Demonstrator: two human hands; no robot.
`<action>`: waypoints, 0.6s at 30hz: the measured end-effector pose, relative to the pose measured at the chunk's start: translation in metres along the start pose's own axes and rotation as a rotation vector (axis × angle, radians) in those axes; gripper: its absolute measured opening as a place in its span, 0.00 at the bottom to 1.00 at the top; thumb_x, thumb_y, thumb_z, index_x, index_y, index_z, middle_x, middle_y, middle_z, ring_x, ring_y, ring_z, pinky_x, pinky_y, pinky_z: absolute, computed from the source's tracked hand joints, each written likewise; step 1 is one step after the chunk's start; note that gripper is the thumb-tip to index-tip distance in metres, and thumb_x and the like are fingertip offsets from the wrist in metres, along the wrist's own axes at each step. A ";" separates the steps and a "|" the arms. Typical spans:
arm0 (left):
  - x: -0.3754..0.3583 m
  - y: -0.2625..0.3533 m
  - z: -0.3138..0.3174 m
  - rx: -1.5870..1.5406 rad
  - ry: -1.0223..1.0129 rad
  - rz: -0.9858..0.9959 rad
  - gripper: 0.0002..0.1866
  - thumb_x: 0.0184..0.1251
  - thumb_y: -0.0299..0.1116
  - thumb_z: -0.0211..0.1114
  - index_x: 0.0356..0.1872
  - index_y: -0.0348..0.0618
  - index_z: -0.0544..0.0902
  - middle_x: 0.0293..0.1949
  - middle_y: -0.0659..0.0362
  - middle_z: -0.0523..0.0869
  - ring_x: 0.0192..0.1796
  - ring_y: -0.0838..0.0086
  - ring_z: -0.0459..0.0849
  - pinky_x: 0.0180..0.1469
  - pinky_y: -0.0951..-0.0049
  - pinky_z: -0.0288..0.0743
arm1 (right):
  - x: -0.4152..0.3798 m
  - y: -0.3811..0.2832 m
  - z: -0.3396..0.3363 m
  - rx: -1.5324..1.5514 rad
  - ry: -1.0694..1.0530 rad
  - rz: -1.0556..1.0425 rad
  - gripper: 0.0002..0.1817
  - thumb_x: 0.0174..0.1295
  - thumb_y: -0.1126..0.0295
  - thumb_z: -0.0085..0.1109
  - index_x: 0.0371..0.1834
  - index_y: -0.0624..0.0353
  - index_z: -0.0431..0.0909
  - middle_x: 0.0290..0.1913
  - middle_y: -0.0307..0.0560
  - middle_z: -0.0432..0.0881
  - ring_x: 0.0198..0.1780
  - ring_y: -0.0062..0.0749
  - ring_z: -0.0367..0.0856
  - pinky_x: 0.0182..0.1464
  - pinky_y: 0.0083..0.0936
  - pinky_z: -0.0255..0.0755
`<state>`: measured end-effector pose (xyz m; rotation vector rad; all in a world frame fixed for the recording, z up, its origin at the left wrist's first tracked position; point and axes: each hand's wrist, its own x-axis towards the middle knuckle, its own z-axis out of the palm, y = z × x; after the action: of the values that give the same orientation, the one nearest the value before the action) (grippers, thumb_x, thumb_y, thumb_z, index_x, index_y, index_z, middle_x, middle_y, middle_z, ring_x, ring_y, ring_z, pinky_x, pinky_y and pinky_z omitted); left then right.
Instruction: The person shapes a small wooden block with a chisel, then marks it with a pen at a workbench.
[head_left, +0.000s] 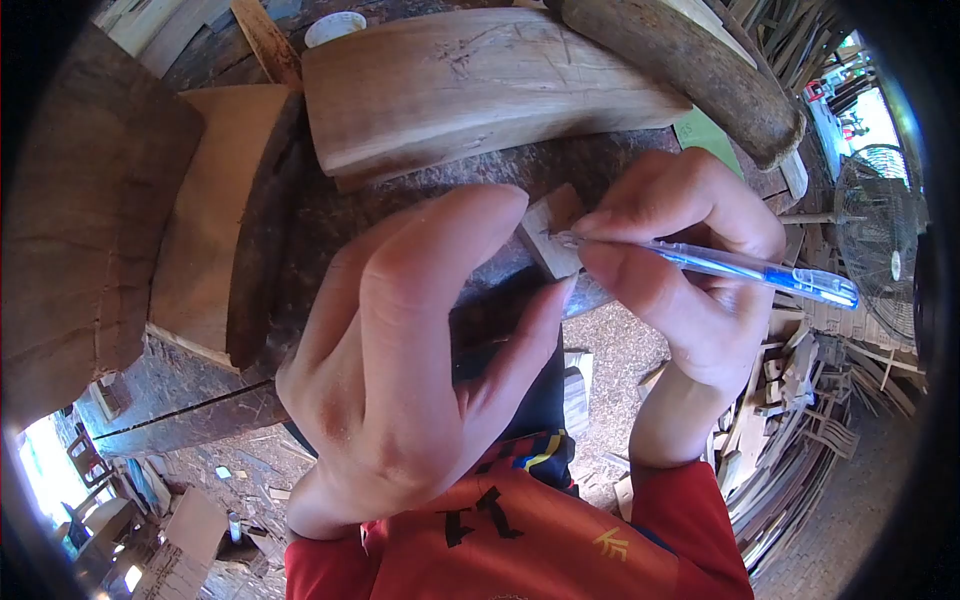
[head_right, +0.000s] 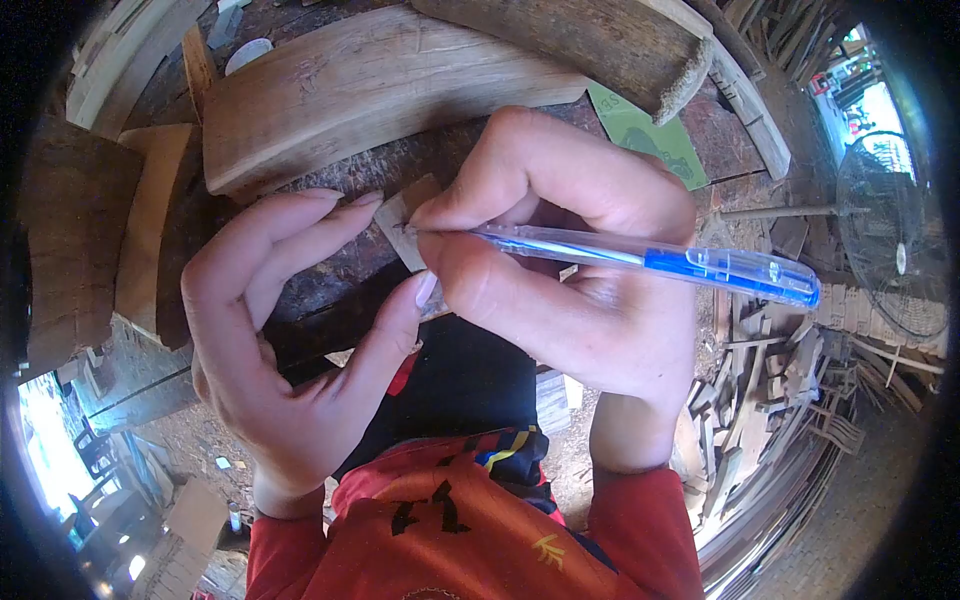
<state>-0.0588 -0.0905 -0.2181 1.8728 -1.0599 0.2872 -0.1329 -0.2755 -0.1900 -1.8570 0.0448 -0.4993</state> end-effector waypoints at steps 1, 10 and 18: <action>0.000 0.000 0.000 0.001 -0.001 0.000 0.37 0.55 0.21 0.84 0.63 0.30 0.72 0.57 0.46 0.86 0.56 0.63 0.92 0.63 0.70 0.82 | 0.000 0.000 -0.001 -0.020 -0.010 -0.001 0.10 0.45 0.85 0.68 0.31 0.65 0.82 0.32 0.53 0.86 0.34 0.31 0.81 0.37 0.24 0.71; 0.000 0.000 0.002 -0.017 0.001 0.001 0.37 0.55 0.20 0.84 0.63 0.29 0.71 0.58 0.45 0.84 0.57 0.62 0.92 0.62 0.70 0.83 | 0.001 0.000 0.000 -0.010 -0.007 -0.010 0.10 0.46 0.85 0.68 0.32 0.65 0.82 0.33 0.53 0.86 0.33 0.29 0.80 0.37 0.23 0.71; 0.000 0.000 0.000 -0.012 -0.006 0.003 0.36 0.55 0.19 0.83 0.63 0.29 0.71 0.58 0.45 0.84 0.57 0.62 0.92 0.62 0.70 0.83 | 0.001 0.001 -0.001 -0.015 -0.004 -0.009 0.10 0.45 0.85 0.68 0.31 0.65 0.82 0.32 0.53 0.86 0.33 0.30 0.80 0.37 0.23 0.71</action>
<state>-0.0594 -0.0908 -0.2182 1.8622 -1.0667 0.2761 -0.1324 -0.2766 -0.1903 -1.8735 0.0378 -0.5022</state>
